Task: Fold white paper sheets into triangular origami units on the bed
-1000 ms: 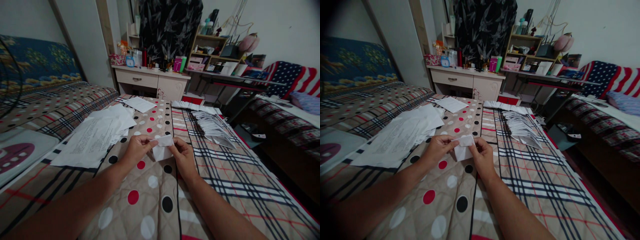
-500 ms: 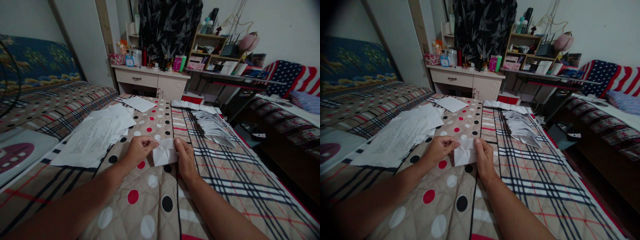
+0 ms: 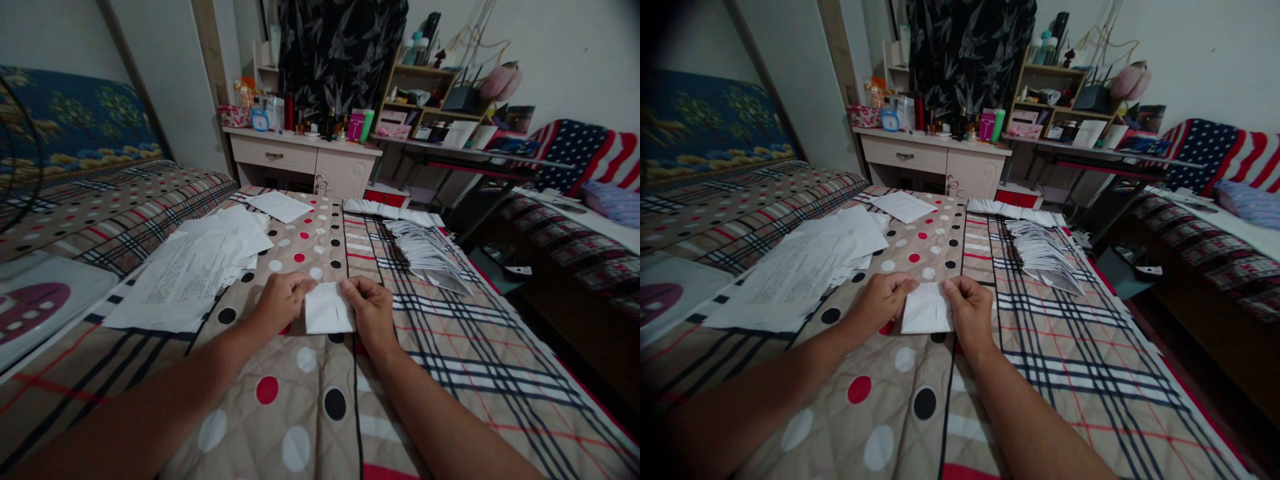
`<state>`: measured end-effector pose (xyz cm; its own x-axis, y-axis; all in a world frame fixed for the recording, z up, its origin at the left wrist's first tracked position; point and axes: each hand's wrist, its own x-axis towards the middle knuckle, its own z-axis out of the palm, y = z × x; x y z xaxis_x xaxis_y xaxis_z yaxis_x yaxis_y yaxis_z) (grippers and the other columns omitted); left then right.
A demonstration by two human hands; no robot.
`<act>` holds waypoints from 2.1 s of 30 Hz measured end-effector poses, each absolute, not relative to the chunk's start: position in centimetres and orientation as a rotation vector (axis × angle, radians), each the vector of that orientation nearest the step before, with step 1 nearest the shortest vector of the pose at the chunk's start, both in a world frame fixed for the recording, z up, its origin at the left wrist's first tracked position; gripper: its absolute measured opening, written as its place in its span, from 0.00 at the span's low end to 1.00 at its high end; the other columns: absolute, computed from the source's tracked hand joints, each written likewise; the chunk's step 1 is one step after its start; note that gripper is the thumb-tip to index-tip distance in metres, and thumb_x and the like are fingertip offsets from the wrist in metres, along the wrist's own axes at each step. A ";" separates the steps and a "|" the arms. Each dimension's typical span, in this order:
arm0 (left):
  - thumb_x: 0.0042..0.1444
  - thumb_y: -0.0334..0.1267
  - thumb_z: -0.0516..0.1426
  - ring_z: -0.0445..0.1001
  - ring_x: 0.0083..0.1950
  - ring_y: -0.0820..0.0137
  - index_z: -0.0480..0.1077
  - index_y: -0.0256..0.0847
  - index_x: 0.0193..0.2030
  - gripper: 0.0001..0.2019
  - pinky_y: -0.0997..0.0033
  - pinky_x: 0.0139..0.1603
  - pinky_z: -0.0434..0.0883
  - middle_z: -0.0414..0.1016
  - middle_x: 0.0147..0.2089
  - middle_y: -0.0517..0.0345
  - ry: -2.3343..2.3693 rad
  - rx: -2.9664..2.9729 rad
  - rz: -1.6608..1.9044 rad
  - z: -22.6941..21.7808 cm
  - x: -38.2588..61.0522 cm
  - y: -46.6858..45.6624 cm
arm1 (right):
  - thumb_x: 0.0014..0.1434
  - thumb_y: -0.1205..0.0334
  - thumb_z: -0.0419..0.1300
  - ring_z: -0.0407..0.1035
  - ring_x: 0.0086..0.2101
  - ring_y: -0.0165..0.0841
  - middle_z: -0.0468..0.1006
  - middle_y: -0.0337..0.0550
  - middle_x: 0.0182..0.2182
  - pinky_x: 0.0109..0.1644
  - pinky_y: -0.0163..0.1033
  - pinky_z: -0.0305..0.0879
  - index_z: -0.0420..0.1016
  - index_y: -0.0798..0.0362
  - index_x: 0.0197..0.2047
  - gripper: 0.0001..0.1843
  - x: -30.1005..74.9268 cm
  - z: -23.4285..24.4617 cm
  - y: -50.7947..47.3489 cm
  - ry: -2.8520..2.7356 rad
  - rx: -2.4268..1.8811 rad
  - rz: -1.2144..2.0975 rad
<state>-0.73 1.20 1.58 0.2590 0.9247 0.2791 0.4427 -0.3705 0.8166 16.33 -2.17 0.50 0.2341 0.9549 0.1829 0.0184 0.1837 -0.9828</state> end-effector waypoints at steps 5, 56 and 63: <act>0.58 0.52 0.54 0.60 0.15 0.77 0.65 0.38 0.17 0.23 0.78 0.17 0.55 0.62 0.12 0.64 1.138 1.797 0.841 1.5 -0.8 0.9 | 0.51 0.54 0.64 0.55 0.20 0.25 0.66 0.35 0.17 0.21 0.32 0.49 0.72 0.55 0.22 0.14 16.7 0.8 -1.9 -1.192 -1.197 0.972; 0.45 0.26 0.65 0.71 0.40 0.69 0.74 0.41 0.40 0.14 0.69 0.41 0.70 0.74 0.42 0.57 1.196 2.190 1.049 0.2 -1.4 2.4 | 0.47 0.65 0.64 0.66 0.26 0.30 0.75 0.36 0.26 0.31 0.35 0.61 0.74 0.51 0.31 0.05 18.4 -1.4 -0.1 -1.631 -1.425 0.667; 0.45 0.18 0.58 0.73 0.37 0.70 0.77 0.41 0.30 0.14 0.71 0.39 0.68 0.77 0.34 0.59 1.037 2.240 0.996 -0.1 -1.5 2.6 | 0.47 0.70 0.60 0.69 0.29 0.32 0.76 0.38 0.27 0.33 0.34 0.64 0.73 0.52 0.28 0.04 18.7 -1.3 -0.1 -1.687 -1.329 0.748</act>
<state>-1.46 2.60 -0.11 0.4493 0.7915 0.4144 0.4457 -0.6006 0.6638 18.74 -0.12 -1.29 -0.0842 0.9648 0.2493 0.4629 0.2594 -0.8476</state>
